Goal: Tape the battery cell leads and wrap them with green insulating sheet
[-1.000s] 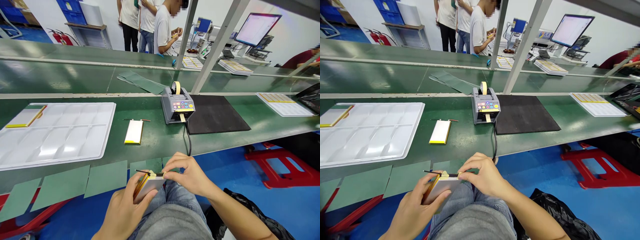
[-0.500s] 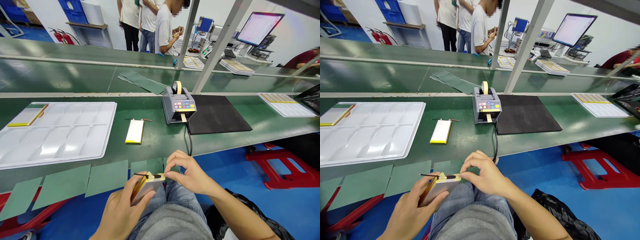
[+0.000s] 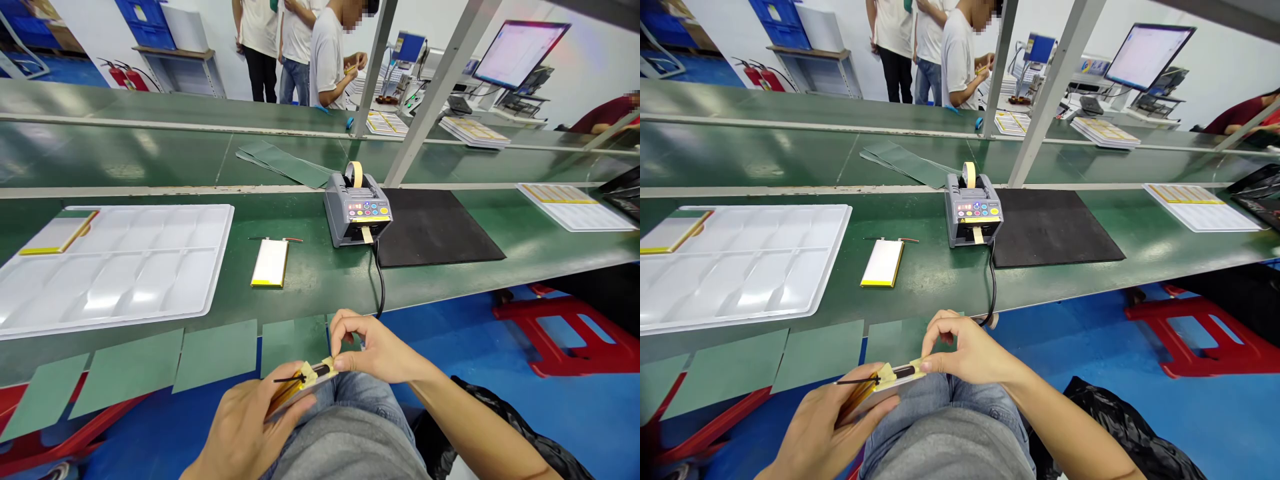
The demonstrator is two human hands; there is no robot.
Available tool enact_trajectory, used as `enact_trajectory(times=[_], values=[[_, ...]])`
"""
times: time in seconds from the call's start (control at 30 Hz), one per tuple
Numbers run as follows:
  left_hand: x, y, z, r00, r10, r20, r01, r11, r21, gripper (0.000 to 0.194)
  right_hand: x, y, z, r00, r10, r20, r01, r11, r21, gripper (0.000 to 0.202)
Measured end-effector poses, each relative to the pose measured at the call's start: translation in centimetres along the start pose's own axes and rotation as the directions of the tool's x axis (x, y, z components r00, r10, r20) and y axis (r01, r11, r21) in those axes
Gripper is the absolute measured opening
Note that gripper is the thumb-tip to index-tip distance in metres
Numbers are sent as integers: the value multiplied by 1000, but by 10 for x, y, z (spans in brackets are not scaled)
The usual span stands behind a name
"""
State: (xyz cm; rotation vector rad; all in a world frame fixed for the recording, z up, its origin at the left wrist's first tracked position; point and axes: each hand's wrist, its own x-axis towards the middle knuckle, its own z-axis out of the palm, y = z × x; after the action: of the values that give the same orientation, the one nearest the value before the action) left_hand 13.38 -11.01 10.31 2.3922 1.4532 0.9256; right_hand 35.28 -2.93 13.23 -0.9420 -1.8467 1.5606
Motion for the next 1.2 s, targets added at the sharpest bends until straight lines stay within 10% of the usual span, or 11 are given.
enact_trajectory(times=[0.27, 0.4, 0.63, 0.83, 1.2], values=[[2, 14, 20, 976, -211, -60, 206, 975, -84, 37, -29, 11, 15, 944, -211, -253, 190, 976, -106, 13], [-8, 26, 53, 940, -338, 52, 340, 904, -258, 38, -55, 35, 22, 945, -39, -325, 65, 995, 71, 19], [-17, 51, 107, 708, -440, 553, 706, 407, -580, 35, -99, 95, 22, 879, 365, -308, -156, 829, 537, 29], [-21, 45, 146, 617, -451, 645, 754, 102, -649, 49, -95, 131, 28, 761, 585, -280, -225, 643, 732, 37], [13, 41, 117, 470, -542, 696, 767, -139, -626, 48, -55, 107, 25, 783, 549, -293, -154, 627, 763, 42]])
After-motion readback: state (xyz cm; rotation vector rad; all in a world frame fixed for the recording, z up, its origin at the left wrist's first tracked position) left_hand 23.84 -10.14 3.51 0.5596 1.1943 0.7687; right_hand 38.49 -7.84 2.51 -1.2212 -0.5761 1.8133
